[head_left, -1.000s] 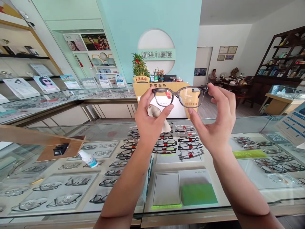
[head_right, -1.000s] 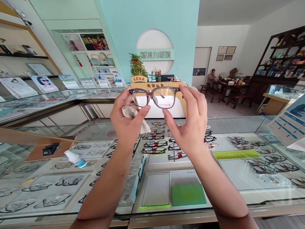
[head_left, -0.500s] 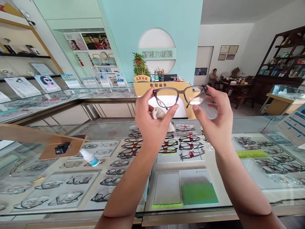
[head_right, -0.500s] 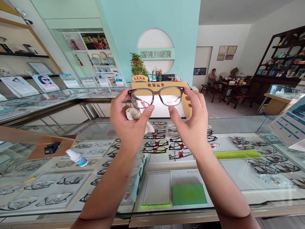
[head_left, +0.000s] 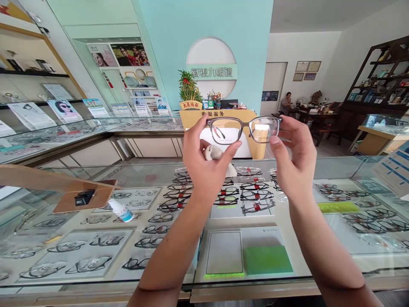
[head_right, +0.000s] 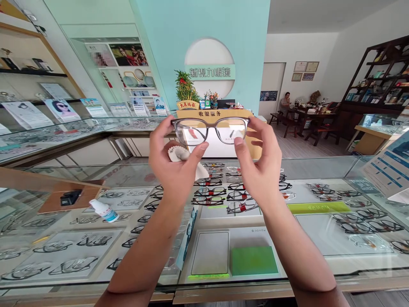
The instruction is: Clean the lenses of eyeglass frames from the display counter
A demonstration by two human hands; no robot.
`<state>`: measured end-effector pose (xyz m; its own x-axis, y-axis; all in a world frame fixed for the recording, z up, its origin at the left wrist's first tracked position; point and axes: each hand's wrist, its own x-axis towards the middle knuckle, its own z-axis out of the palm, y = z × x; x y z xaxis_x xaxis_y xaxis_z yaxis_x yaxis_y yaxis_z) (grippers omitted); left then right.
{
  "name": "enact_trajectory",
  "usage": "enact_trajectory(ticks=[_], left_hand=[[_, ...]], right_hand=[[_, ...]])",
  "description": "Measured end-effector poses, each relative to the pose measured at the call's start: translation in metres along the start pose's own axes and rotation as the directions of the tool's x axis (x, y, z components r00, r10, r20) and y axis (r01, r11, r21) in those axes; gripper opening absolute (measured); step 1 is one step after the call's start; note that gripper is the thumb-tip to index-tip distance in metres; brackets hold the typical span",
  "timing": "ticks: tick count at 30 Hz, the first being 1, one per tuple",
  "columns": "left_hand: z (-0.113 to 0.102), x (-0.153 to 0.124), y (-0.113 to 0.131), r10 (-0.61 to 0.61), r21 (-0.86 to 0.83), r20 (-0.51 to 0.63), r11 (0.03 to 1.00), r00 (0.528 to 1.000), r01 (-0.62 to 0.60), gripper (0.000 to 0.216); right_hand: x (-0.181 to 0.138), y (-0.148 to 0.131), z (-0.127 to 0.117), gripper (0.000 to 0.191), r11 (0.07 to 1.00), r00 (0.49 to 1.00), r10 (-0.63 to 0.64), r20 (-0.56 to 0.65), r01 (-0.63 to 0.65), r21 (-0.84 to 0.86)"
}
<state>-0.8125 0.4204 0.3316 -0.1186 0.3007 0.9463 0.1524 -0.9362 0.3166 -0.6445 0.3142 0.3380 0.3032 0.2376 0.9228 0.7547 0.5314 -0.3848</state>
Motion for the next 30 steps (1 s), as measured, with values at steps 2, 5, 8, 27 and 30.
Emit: enact_trajectory(ticks=[2,5,8,27,30], left_hand=[[0.002,0.001,-0.006,-0.025,-0.044,0.026,0.999,0.999,0.026,0.073],[0.006,0.002,-0.014,-0.054,-0.081,0.067,0.995,0.996,0.06,0.075],[0.009,0.001,-0.018,-0.05,-0.087,0.071,0.995,0.996,0.056,0.075],[0.005,-0.001,-0.004,-0.006,-0.013,0.019,1.0,1.0,0.007,0.08],[0.003,-0.003,-0.002,0.03,0.047,0.005,0.998,1.0,-0.03,0.08]], right_hand=[[0.0,-0.003,0.0,0.04,0.998,0.997,-0.054,-0.056,0.052,-0.038],[-0.002,-0.007,-0.001,0.04,0.99,0.99,-0.095,-0.104,0.083,-0.114],[-0.003,-0.009,-0.001,0.04,0.99,0.985,-0.099,-0.14,0.083,-0.115],[0.001,-0.005,-0.002,0.032,0.997,0.98,0.024,-0.195,-0.008,0.082],[0.002,0.0,-0.003,0.036,0.996,0.984,0.046,-0.173,-0.031,0.085]])
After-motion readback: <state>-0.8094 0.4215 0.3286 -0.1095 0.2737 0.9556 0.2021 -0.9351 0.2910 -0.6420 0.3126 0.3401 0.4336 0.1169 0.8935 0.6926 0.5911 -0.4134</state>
